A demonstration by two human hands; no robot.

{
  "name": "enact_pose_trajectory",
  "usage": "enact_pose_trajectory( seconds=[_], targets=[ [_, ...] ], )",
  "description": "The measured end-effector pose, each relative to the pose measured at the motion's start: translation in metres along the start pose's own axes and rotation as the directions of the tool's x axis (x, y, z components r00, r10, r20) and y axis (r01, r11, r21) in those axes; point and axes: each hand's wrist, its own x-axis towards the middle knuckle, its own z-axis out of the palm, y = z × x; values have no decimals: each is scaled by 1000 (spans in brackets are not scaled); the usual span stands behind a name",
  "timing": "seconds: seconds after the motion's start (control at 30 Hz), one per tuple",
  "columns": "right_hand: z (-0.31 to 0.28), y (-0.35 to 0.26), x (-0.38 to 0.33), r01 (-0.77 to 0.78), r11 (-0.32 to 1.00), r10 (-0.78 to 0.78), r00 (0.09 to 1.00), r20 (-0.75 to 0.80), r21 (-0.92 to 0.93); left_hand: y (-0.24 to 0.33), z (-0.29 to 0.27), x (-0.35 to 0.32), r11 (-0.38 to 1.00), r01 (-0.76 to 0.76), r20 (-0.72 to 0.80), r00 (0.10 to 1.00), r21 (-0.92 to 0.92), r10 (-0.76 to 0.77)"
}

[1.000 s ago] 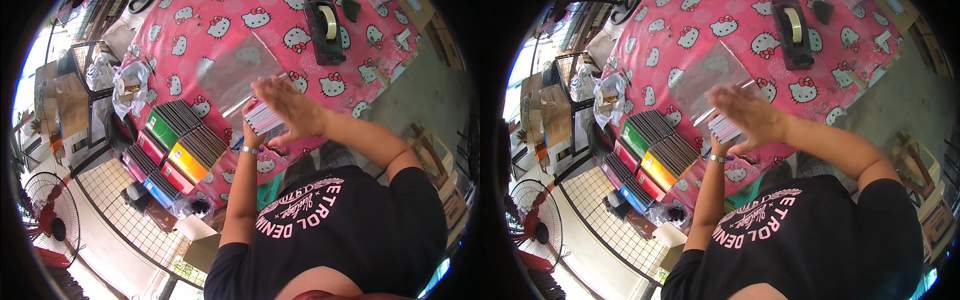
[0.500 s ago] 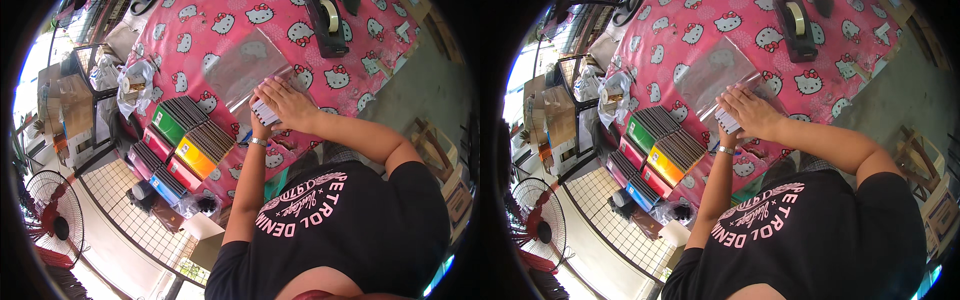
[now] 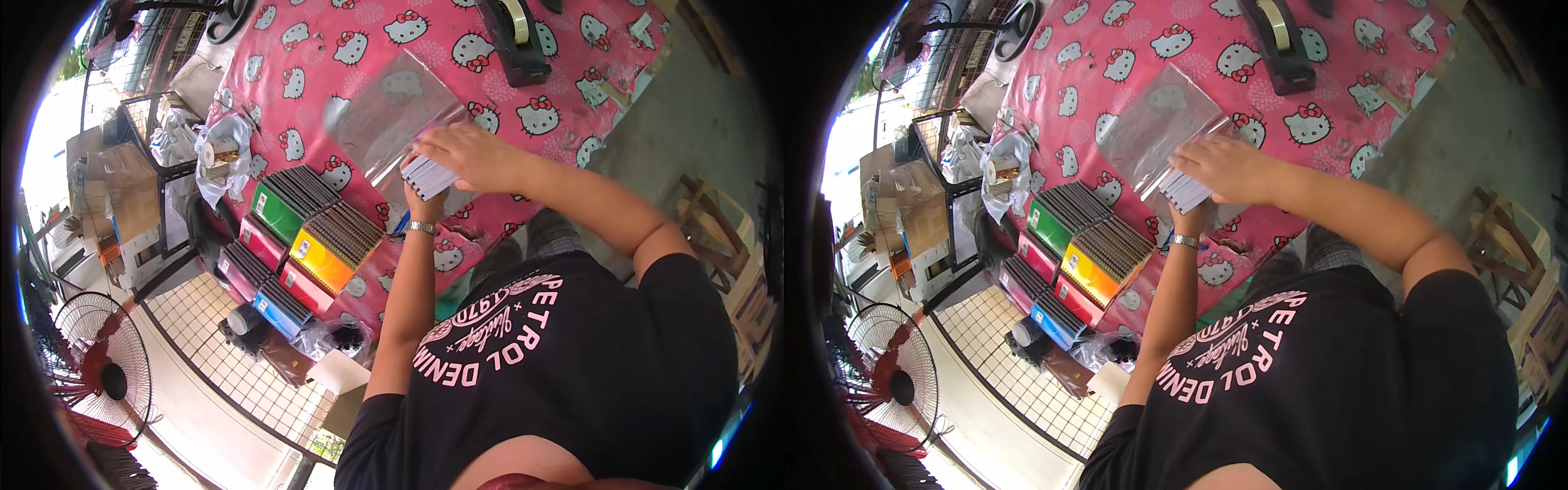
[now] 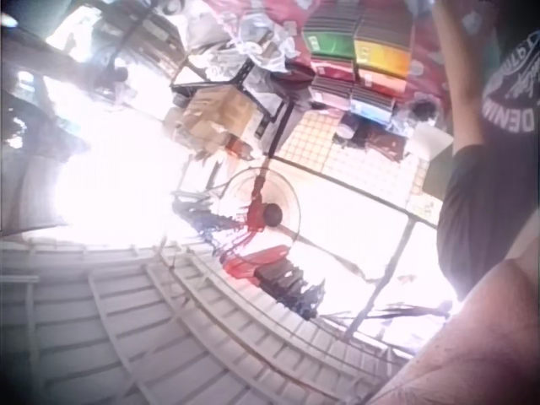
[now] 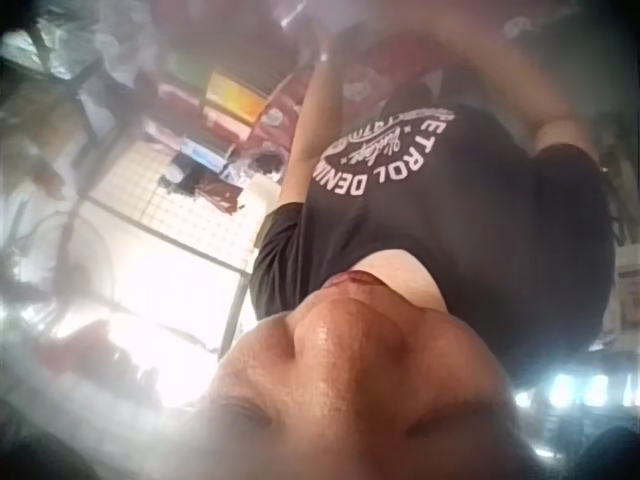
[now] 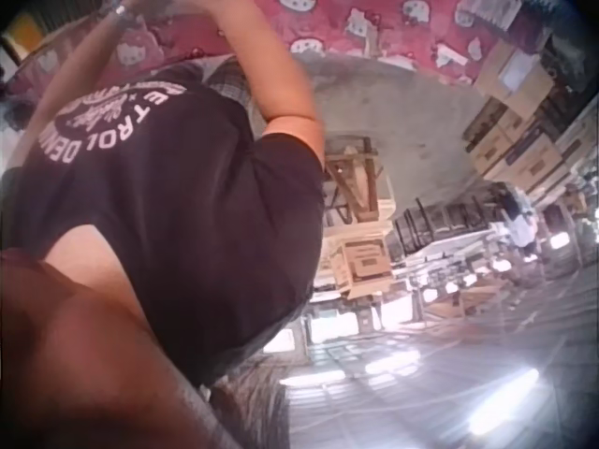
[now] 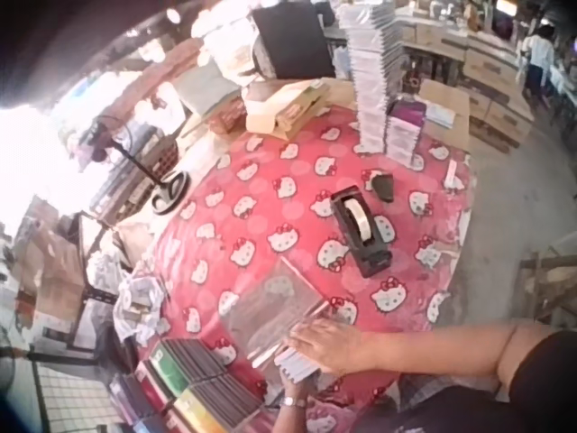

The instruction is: The person places a stack of small, colorful notebooks into a clear plastic bag and seals it using tape.

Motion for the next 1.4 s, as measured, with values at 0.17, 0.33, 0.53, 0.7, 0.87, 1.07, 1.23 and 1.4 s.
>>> enact_pose_trajectory(
  seconds=[0.17,0.33,0.53,0.7,0.87,1.07,1.23,1.4],
  targets=[
    [-17,10,7,-282,923,294,956,-6,262,21,-77,19,597,390,332,919,-701,-211],
    [50,44,3,-346,142,725,675,141,928,14,-134,70,403,453,297,871,-795,-392],
    [73,53,18,-589,188,797,559,228,786,-14,-91,66,238,663,375,641,-710,-670],
    [53,49,29,-752,374,774,575,264,544,-12,-86,60,196,624,318,612,-756,-724],
    [51,32,39,-761,616,773,633,30,205,-4,-85,55,221,651,308,595,-726,-743],
    [85,62,38,-672,699,695,718,-13,246,-3,-79,65,409,715,248,621,-567,-743],
    [85,68,35,-661,705,669,740,70,256,-7,-76,60,395,699,228,620,-596,-751],
    [79,66,29,-619,669,672,740,20,411,-9,-79,61,370,675,247,635,-639,-732]
  ],
)
